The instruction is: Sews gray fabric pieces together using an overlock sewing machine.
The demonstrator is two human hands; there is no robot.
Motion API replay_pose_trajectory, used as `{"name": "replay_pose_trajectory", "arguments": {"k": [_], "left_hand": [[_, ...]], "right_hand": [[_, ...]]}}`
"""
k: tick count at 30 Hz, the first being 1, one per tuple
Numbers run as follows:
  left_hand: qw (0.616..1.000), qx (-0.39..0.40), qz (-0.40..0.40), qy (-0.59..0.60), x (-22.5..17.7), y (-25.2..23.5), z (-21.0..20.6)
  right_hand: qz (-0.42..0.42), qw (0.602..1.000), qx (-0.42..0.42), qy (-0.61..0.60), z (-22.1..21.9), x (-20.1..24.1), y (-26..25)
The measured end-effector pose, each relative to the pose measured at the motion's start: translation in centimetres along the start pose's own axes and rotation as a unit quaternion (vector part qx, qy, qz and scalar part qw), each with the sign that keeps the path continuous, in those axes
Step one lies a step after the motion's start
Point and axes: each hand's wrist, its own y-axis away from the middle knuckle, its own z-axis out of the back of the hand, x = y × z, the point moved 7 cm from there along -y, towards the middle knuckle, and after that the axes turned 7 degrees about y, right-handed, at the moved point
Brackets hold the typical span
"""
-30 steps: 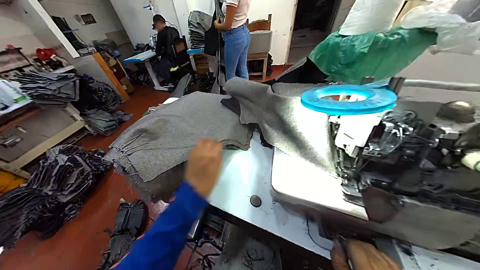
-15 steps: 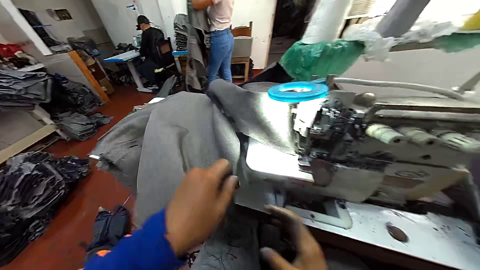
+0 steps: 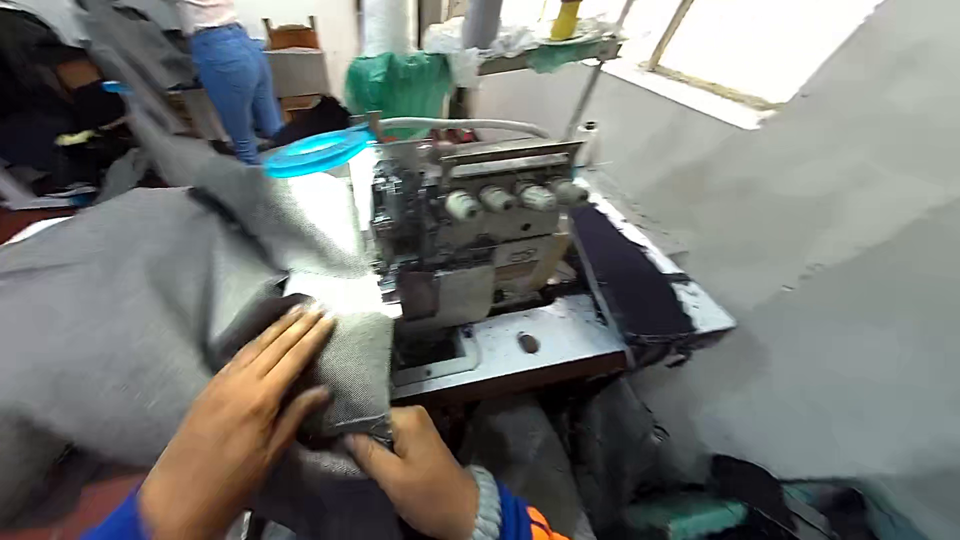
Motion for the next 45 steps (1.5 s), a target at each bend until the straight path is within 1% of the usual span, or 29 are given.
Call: {"name": "replay_pose_trajectory", "arguments": {"k": [1, 2, 4, 6, 7, 8, 10, 12, 13, 14, 15, 17, 20, 22, 24, 25, 27, 28, 30, 32, 35, 38, 41, 43, 45], "left_hand": [[1.0, -0.002, 0.01, -0.002, -0.7, 0.1, -0.4], [1.0, 0.001, 0.022, -0.003, -1.0, -0.1, -0.8], [0.999, -0.022, 0.043, -0.005, -0.6, -1.2, -0.9], [0.995, -0.088, 0.037, -0.008, 0.2, -3.2, -0.9], [0.993, -0.113, 0.034, -0.013, 0.5, -4.1, -1.2], [0.992, -0.124, 0.033, -0.02, 0.8, -5.0, -1.6], [0.99, -0.133, 0.026, -0.043, 0.6, -5.9, -2.4], [0.988, -0.136, 0.017, -0.073, 0.1, -5.9, -2.8], [0.987, -0.138, 0.017, -0.082, 0.1, -5.7, -2.9], [0.986, -0.138, 0.018, -0.087, 0.1, -5.4, -2.9], [0.986, -0.139, 0.016, -0.088, 0.1, -5.2, -2.9], [0.987, -0.137, 0.006, -0.078, 0.0, -5.2, -2.7], [0.995, -0.099, -0.032, 0.004, -0.3, -6.0, -1.8], [0.993, -0.049, -0.047, 0.093, -0.3, -6.6, -1.3], [0.983, -0.013, -0.052, 0.175, -0.6, -7.0, -0.3], [0.975, -0.01, -0.055, 0.216, -0.9, -7.2, 0.3], [0.965, -0.029, -0.056, 0.255, -1.4, -7.0, 1.5], [0.965, -0.049, -0.057, 0.253, -1.7, -6.6, 2.0], [0.968, -0.089, -0.071, 0.225, -2.3, -6.0, 2.6], [0.963, -0.12, -0.08, 0.23, -2.9, -5.4, 3.0], [0.951, -0.124, -0.057, 0.277, -2.9, -5.2, 4.1], [0.942, -0.121, -0.025, 0.311, -2.1, -5.0, 4.6], [0.936, -0.123, 0.005, 0.33, -1.6, -4.8, 4.8], [0.939, -0.122, 0.016, 0.322, -1.6, -5.1, 5.0], [0.95, -0.124, 0.021, 0.287, -1.4, -5.8, 5.1]], "right_hand": [[0.03, 0.994, -0.004, 0.106, 3.1, 0.0, 0.2], [0.019, 0.981, -0.02, 0.193, 6.9, -0.3, 0.2], [-0.072, 0.94, -0.101, 0.319, 15.9, -2.2, 0.2], [-0.12, 0.879, -0.198, 0.417, 24.4, -4.2, -1.2], [-0.154, 0.856, -0.216, 0.445, 27.8, -5.1, -2.7], [-0.196, 0.839, -0.212, 0.461, 30.3, -6.1, -4.7], [-0.276, 0.81, -0.157, 0.493, 33.4, -8.8, -9.0], [-0.341, 0.772, -0.109, 0.525, 34.5, -11.2, -11.8], [-0.366, 0.756, -0.099, 0.534, 34.7, -11.9, -12.6], [-0.376, 0.75, -0.093, 0.536, 34.9, -12.2, -13.2], [-0.377, 0.752, -0.087, 0.533, 35.1, -12.4, -13.4], [-0.347, 0.77, -0.091, 0.528, 35.3, -12.2, -13.0], [-0.225, 0.826, -0.168, 0.489, 34.5, -9.1, -10.4], [-0.147, 0.844, -0.226, 0.464, 31.9, -4.9, -7.1], [-0.068, 0.869, -0.279, 0.403, 28.3, -0.9, -3.1], [-0.034, 0.878, -0.295, 0.375, 26.2, 0.6, -1.4], [0.023, 0.903, -0.289, 0.317, 21.2, 2.3, 0.9], [0.059, 0.917, -0.276, 0.28, 18.4, 2.5, 1.4], [0.115, 0.932, -0.256, 0.23, 12.9, 2.1, 1.1], [0.137, 0.945, -0.244, 0.17, 8.4, 1.8, -0.3], [0.161, 0.963, -0.212, 0.031, 4.5, 3.0, -2.2], [0.156, 0.967, -0.181, -0.092, 2.9, 4.2, -2.9], [0.114, 0.959, -0.172, -0.196, 2.2, 4.2, -3.3], [0.107, 0.963, -0.158, -0.191, 2.0, 4.0, -3.0], [0.117, 0.979, -0.115, -0.12, 1.4, 3.4, -2.4]]}}
